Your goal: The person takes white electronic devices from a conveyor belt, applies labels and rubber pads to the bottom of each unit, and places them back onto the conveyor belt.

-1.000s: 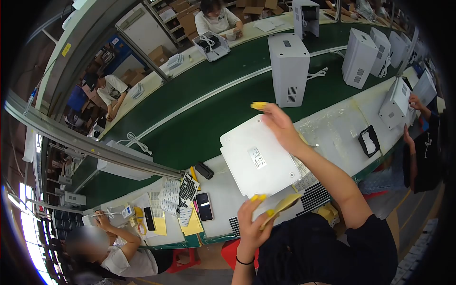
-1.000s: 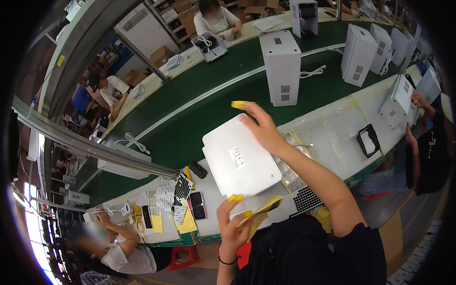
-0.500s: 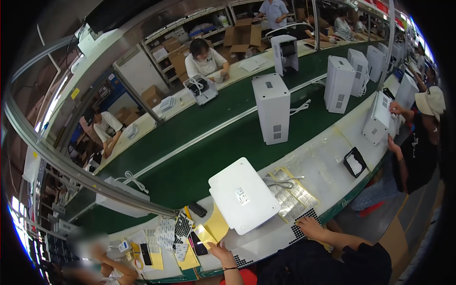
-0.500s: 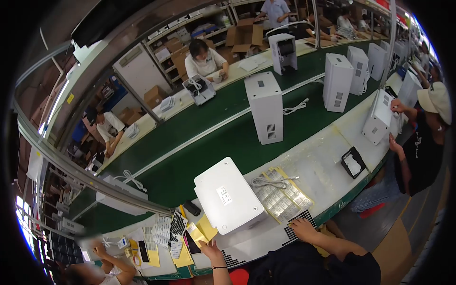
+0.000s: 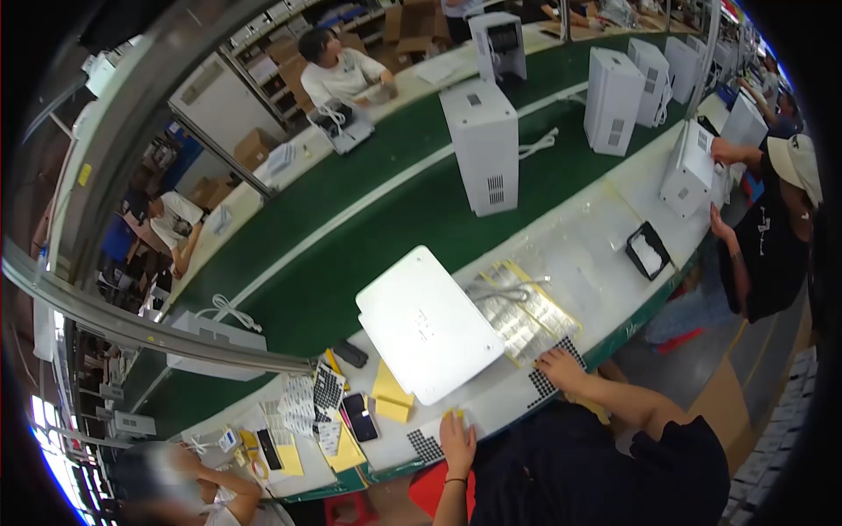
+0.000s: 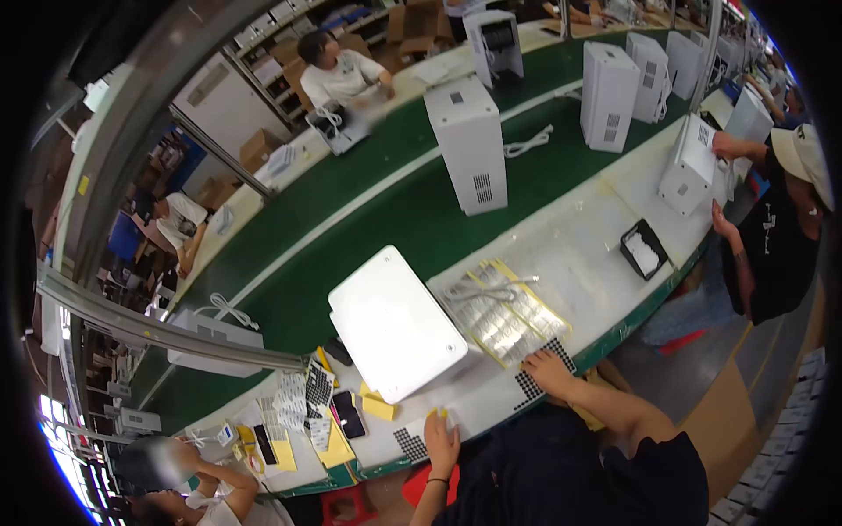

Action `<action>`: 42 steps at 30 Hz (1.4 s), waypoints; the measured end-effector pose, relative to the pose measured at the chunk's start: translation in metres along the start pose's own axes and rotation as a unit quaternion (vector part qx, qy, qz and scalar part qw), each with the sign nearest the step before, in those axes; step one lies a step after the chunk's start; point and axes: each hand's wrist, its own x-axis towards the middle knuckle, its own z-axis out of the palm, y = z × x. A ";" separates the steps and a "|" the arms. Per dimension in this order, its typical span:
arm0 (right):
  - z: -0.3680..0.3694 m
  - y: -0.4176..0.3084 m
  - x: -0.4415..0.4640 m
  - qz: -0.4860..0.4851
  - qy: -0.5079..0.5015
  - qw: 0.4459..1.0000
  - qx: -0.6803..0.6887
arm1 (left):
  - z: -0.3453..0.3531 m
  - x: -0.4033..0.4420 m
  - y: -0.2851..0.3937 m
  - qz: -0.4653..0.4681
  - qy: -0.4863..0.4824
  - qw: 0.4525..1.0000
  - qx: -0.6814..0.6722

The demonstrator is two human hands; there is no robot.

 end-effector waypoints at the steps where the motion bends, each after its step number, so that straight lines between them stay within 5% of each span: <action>1: 0.000 0.001 0.001 -0.001 -0.003 1.000 -0.009 | 0.003 -0.001 0.000 0.035 -0.056 0.998 -0.012; 6: -0.011 0.009 0.013 0.069 0.057 0.979 0.183 | 0.017 0.000 0.002 -0.007 -0.101 0.994 0.044; 14: -0.003 -0.005 0.018 -0.024 0.010 0.998 0.054 | 0.021 0.013 0.004 -0.020 -0.083 0.994 0.065; 32: 0.005 0.010 0.029 -0.026 -0.051 0.995 0.082 | 0.006 0.012 0.014 -0.053 0.024 0.997 0.041; 42: 0.005 -0.008 0.019 -0.063 -0.036 0.996 0.057 | -0.022 -0.019 -0.005 -0.168 0.148 0.974 0.046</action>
